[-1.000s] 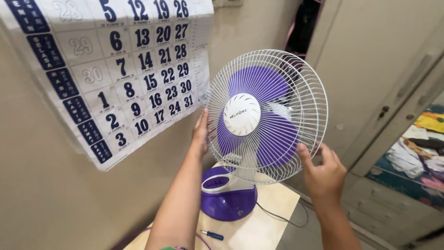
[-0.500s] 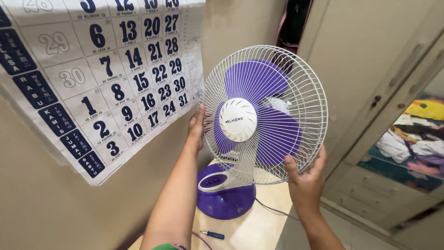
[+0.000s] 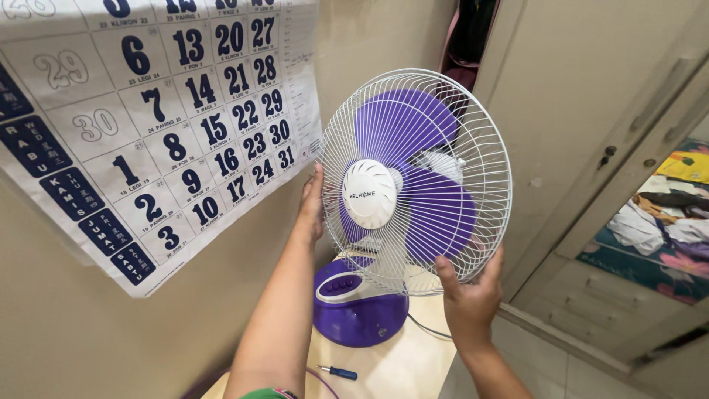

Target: The person assembles a table fan by attaching the front grille to the fan head, securing the central hub with a screwdriver, and then fitting the rear grille. The fan is placed on a table in a room with a calendar on the wall.

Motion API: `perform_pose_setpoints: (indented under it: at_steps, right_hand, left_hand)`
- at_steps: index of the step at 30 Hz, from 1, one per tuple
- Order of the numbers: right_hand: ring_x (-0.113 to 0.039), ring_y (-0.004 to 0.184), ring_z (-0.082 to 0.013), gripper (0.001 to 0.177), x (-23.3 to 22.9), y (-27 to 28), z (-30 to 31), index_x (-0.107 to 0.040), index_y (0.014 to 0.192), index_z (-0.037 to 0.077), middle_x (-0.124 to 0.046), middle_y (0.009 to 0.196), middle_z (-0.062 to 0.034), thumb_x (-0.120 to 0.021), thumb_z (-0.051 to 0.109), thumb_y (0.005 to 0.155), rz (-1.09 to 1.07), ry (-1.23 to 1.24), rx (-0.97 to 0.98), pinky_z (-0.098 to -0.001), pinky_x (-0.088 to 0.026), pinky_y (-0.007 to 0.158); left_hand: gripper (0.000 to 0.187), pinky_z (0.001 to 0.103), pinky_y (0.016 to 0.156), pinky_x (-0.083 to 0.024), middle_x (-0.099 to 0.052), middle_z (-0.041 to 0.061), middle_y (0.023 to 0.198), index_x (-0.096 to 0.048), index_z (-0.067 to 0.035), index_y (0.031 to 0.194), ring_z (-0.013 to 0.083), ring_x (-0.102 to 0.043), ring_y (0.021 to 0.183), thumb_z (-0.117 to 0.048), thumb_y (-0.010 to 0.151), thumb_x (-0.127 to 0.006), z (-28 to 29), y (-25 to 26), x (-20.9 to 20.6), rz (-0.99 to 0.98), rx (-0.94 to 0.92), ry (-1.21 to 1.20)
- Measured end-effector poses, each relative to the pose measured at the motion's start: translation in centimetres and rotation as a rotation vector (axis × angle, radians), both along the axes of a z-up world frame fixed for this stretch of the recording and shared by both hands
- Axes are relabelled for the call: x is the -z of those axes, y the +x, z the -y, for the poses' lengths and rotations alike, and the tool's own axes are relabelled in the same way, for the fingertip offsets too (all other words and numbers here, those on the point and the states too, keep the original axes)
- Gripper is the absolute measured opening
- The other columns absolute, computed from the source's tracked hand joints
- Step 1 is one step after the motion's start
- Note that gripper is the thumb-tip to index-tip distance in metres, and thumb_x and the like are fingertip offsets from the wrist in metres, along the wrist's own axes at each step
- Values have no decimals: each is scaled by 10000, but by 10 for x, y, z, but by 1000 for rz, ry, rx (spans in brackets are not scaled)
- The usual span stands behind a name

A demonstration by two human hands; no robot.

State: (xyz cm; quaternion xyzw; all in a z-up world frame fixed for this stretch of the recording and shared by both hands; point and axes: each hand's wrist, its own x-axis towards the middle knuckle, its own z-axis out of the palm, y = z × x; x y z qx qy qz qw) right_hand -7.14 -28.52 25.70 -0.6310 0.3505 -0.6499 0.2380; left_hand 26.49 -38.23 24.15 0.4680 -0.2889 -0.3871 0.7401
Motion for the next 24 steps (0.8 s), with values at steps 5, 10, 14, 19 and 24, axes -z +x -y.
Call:
perform_pose_setpoints:
  at_steps: [5,10,14,19,24]
  right_hand:
    - [-741,997,-172,863,5,-12,11,-336,1565,-11,-745,1146,-110,-751,368,910,8,56,-15,-297,-589,829]
    - [-718,1026,-165,857,19,-25,23,-350,1570,-10,-734,1183,-106,-760,370,921,41,49,-54,-301,-567,874]
    - [-672,1097,-145,895,27,-39,41,-336,1585,-7,-690,1261,-87,-774,399,919,136,42,-216,-289,-538,951]
    - [-635,1173,-147,927,34,-61,63,-309,1603,8,-642,1343,-70,-768,430,916,214,30,-435,-291,-509,1019]
    - [-599,1226,-155,912,41,-74,86,-308,1606,25,-617,1374,-64,-783,422,936,241,34,-543,-310,-478,1071]
  left_hand:
    - [889,422,1022,-520,-659,140,1327,-465,-51,1446,253,-648,1199,-704,856,-587,-2,-9,4,22,-98,-1]
    - [904,430,1030,-512,-617,138,1343,-396,-52,1470,251,-621,1211,-670,849,-616,-13,-20,13,-40,-179,-58]
    - [917,387,966,-485,-584,128,1380,-386,-65,1495,227,-578,1211,-662,843,-630,-25,-33,18,-11,-313,-4]
    - [909,344,907,-442,-570,174,1362,-396,-62,1511,215,-522,1144,-654,872,-655,-43,-57,23,-5,-438,-4]
    - [895,435,832,-357,-643,254,1254,-462,-38,1489,264,-469,961,-626,853,-685,-58,-82,23,-66,-496,-45]
